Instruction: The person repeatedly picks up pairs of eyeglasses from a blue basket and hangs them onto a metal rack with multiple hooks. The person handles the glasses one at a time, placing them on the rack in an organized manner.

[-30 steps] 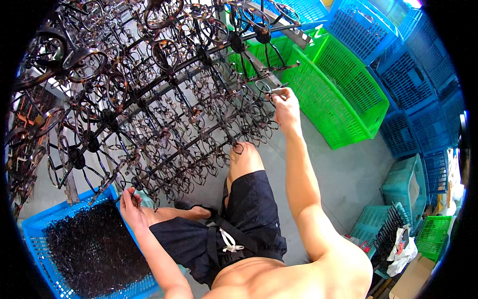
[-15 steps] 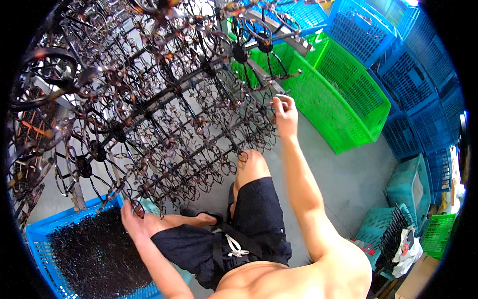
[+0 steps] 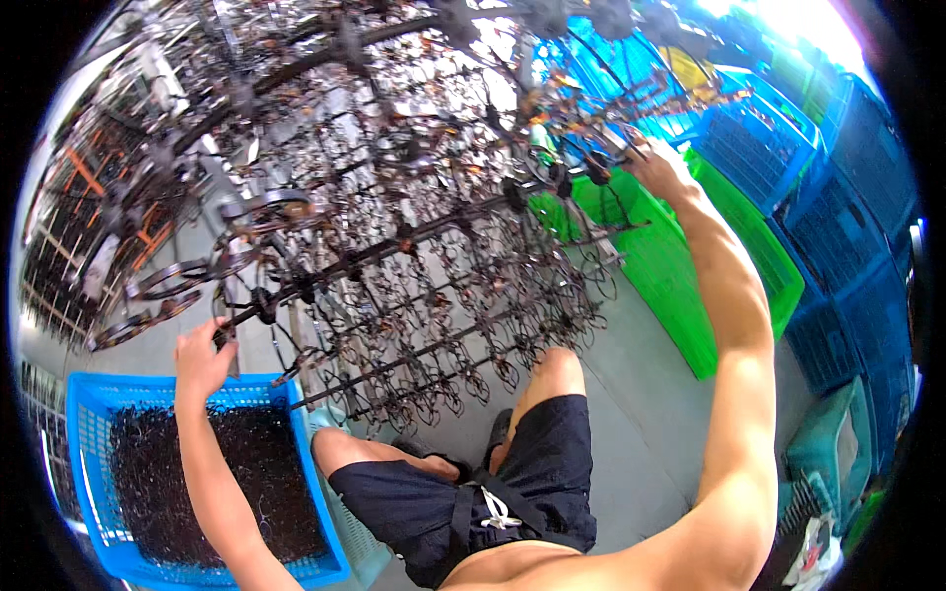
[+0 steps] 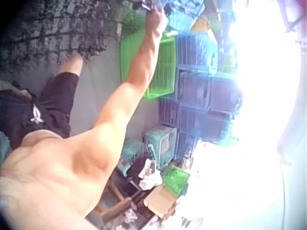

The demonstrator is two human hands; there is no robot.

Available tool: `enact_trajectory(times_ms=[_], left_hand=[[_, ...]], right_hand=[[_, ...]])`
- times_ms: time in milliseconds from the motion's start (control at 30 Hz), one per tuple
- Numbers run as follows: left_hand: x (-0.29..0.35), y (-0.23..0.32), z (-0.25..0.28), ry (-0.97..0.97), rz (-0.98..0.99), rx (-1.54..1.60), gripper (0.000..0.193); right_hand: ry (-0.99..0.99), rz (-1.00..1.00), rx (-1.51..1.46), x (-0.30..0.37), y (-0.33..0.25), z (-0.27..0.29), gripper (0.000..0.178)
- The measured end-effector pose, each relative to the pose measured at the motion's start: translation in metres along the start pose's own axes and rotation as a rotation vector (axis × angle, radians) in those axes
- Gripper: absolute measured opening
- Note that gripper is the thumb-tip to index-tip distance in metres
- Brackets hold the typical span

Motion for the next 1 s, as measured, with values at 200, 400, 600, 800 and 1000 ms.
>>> enact_trajectory(times_ms=[200, 400, 600, 800, 1000], left_hand=[[0.002, 0.016, 0.005, 0.044, -0.079, -0.105, 0.040], [0.003, 0.027, 0.007, 0.080, -0.088, 0.076, 0.015], [0.043, 0.015, 0.015, 0.364, -0.167, 0.088, 0.018], [0.053, 0.008, 0.006, 0.424, -0.050, 0.136, 0.036], [0.053, 0.002, 0.003, 0.551, -0.222, 0.370, 0.038]], right_hand=[[0.088, 0.016, -0.171, 0.039, 0.003, 0.027, 0.023], [0.121, -0.201, -0.738, 0.046, 0.039, -0.037, 0.022], [0.080, -0.008, -0.376, 0.045, -0.007, 0.024, 0.026], [0.212, -0.051, -0.181, 0.049, -0.010, 0.002, 0.030], [0.348, -0.159, 0.084, 0.051, -0.017, -0.022, 0.026]])
Point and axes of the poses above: each hand's wrist, its own x-axis away from the middle knuckle, its own z-axis out of the back of the hand, y = z × x, the point moved 5 cm from there along -x, towards the middle knuckle, and after that the axes turned 11 degrees about x, right-handed, at the moved point
